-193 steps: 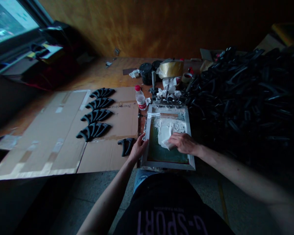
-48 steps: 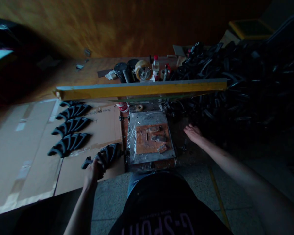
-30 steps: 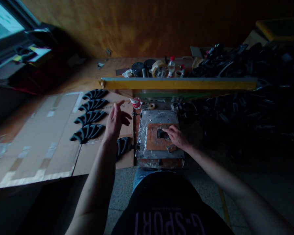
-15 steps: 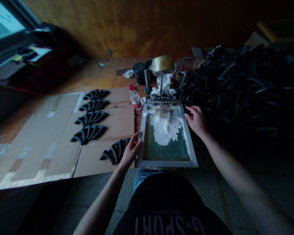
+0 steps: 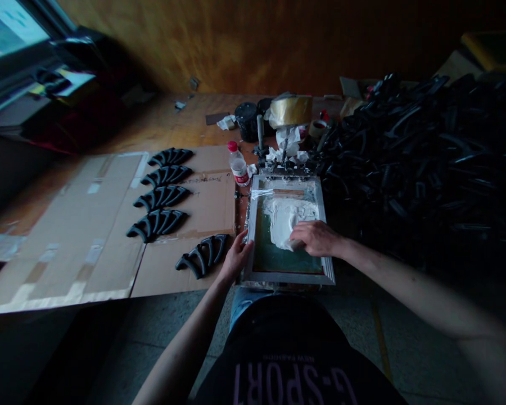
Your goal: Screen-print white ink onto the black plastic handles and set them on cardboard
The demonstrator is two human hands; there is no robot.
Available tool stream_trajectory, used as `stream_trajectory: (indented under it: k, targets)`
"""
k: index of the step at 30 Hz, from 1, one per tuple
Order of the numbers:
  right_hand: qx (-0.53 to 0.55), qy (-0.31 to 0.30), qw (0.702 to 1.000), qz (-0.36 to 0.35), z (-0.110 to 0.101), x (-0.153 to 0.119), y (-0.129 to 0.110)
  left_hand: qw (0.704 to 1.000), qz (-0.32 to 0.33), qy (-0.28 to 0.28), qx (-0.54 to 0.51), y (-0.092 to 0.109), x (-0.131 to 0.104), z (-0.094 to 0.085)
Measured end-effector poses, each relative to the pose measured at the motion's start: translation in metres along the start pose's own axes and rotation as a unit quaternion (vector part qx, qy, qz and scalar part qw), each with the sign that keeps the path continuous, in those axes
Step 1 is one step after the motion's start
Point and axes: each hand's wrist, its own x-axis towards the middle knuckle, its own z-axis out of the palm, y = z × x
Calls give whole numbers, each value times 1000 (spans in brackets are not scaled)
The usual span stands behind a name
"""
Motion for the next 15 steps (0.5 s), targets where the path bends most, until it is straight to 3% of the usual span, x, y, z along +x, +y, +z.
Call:
stream_trajectory:
  k: [4,8,11,15]
  targets:
    - [-55,78,994,58,11,3,-4,1000,-2,-9,-15,2,-2,1]
    - [-39,62,997,21,20,-2,-12,1000,-13,-6,-26,4,-4,2]
    - [20,89,992,87,4,16,-2,999,-18,-24,-37,17,-8,-1]
    - [40,171,965,193,-40,53,37,998,-3,-43,-54,60,-24,-13]
